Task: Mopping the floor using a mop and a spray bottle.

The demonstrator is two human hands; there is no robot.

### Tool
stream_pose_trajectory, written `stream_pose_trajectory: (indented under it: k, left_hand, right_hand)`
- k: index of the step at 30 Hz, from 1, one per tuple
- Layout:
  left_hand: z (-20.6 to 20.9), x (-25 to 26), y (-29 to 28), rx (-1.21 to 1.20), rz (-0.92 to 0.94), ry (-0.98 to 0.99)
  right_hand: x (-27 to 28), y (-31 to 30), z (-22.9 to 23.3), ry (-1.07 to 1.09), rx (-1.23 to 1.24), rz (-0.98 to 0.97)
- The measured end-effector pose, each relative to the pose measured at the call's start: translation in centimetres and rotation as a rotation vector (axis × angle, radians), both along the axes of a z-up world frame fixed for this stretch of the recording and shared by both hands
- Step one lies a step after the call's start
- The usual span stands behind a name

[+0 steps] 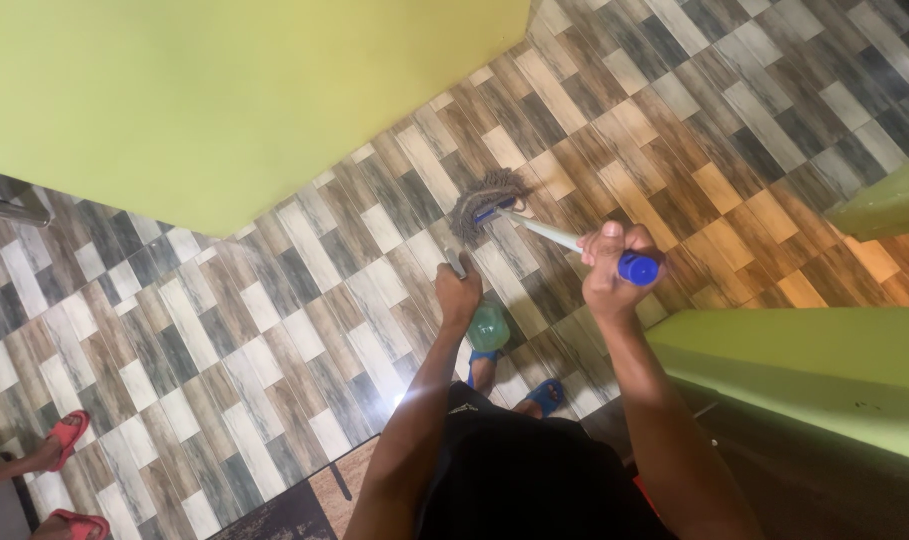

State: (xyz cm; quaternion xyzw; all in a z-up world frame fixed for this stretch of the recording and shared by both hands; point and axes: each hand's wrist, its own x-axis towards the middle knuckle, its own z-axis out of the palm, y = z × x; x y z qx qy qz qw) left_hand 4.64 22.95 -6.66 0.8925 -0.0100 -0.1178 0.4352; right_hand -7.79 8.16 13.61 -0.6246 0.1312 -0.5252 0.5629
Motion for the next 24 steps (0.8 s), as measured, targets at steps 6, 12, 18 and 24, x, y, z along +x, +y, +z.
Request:
stream_pose_trajectory:
  k: [6,12,18,24]
  left_hand:
    - [0.0,-0.5,0.1,-0.014,-0.029,-0.066]
    - [0.4,-1.7,-1.3,-0.072,-0.151,-0.174]
    - [8.8,-4.9,-4.7,-0.044,-0.497,0.196]
    - [1.5,-9.4,-8.8,-0.42,-1.132,-0.149]
  right_hand:
    - [-0.5,-0.4,-1.1,-0.007,-0.028,-0.015]
    - [-3.1,0.7,-0.4,0.014,-0.021,-0.063]
    - [-9.0,1.3,0.2,0.119,0.075,-0.07]
    - [-16.4,0.1,2.3,0.331,0.059,-0.036]
